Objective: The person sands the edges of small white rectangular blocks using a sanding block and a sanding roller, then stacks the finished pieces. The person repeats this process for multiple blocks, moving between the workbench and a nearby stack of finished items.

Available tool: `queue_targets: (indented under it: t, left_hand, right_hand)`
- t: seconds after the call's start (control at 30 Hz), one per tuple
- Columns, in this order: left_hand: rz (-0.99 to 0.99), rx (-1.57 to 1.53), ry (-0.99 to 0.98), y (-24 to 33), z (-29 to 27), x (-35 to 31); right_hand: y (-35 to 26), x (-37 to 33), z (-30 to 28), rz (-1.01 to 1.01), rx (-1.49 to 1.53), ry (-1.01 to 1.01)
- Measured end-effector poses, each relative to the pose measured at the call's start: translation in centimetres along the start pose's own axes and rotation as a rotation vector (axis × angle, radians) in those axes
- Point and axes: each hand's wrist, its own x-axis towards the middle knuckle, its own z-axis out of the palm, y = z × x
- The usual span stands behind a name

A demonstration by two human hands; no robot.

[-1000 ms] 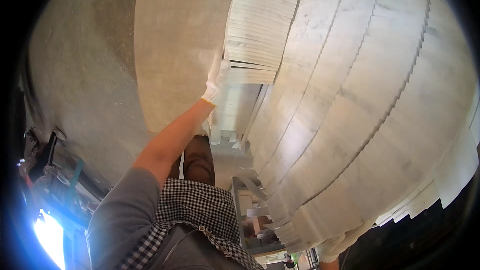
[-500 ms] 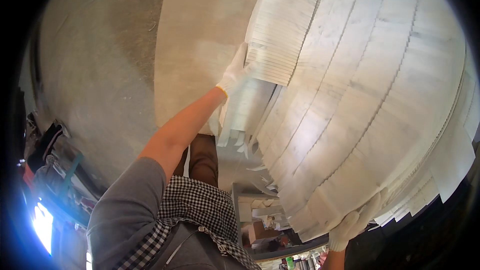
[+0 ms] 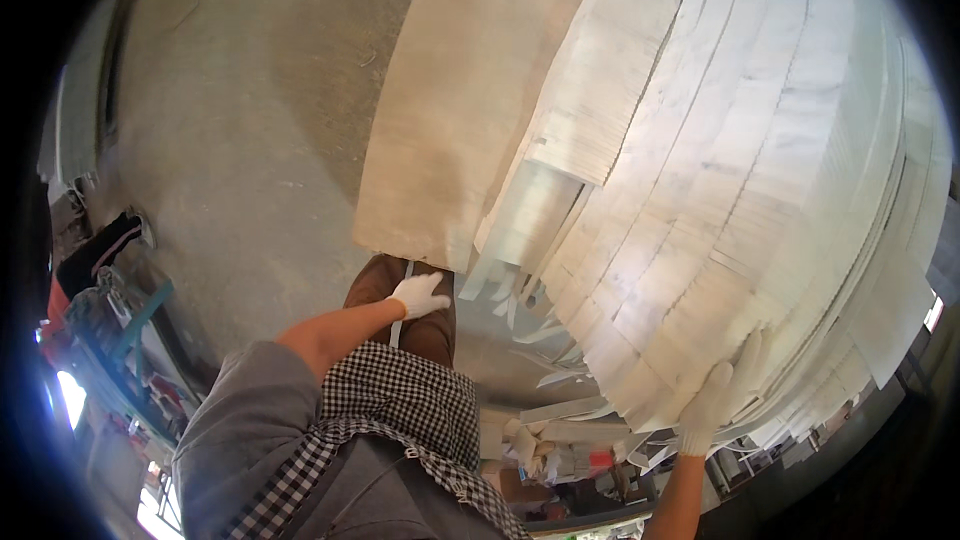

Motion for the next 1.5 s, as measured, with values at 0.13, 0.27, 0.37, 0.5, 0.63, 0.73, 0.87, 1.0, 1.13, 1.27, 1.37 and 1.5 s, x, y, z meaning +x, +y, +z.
queue_targets:
  t: [0.13,0.27,0.37,0.5,0.63,0.73,0.87,1.0,1.13,1.27,1.37,1.5]
  left_hand:
    - [-0.126,-0.094,-0.094,-1.4,0.0,-4.6]
    - [-0.095,-0.208,-0.033,-1.3,-1.0,-7.9]
    - [-0.035,-0.316,0.061,0.0,-2.1,-10.7]
    - [0.074,-0.434,0.092,1.9,-4.2,-14.4]
    - [0.180,-0.516,0.063,4.1,-7.7,-17.8]
    - [0.360,-0.672,0.153,4.8,-8.5,-18.9]
    - [0.446,-0.948,0.103,9.5,-12.8,-24.6]
    - [0.377,-1.245,0.143,12.4,-12.6,-27.2]
    - [0.111,-1.184,0.318,15.3,-14.0,-31.2]
    - [0.294,-0.901,0.562,14.2,-12.6,-26.6]
    - [0.311,-0.673,0.652,13.7,-14.6,-26.9]
    - [0.419,-0.487,0.845,11.6,-14.3,-23.7]
  right_hand:
    - [-0.5,0.2,0.0,-0.022,-0.028,0.009]
    - [-0.5,0.1,0.0,-0.104,-0.054,0.043]
    - [-0.4,0.2,0.1,-0.158,-0.072,0.076]
    - [-1.2,0.3,-0.7,-0.205,-0.231,0.072]
    - [-7.8,-0.2,-1.8,0.001,-0.535,0.022]
    - [-8.6,-3.9,4.1,-0.087,-0.150,0.249]
    - [-25.4,-10.4,7.0,-0.041,0.550,-0.085]
    - [-33.3,-15.7,10.2,0.485,1.442,-0.289]
    - [-33.3,-17.1,11.6,0.666,1.921,-0.238]
    - [-35.4,-17.1,9.8,0.588,1.855,-0.239]
    - [-39.4,-17.1,5.3,0.448,1.633,-0.278]
    - [-38.3,-18.1,7.0,0.125,1.635,-0.358]
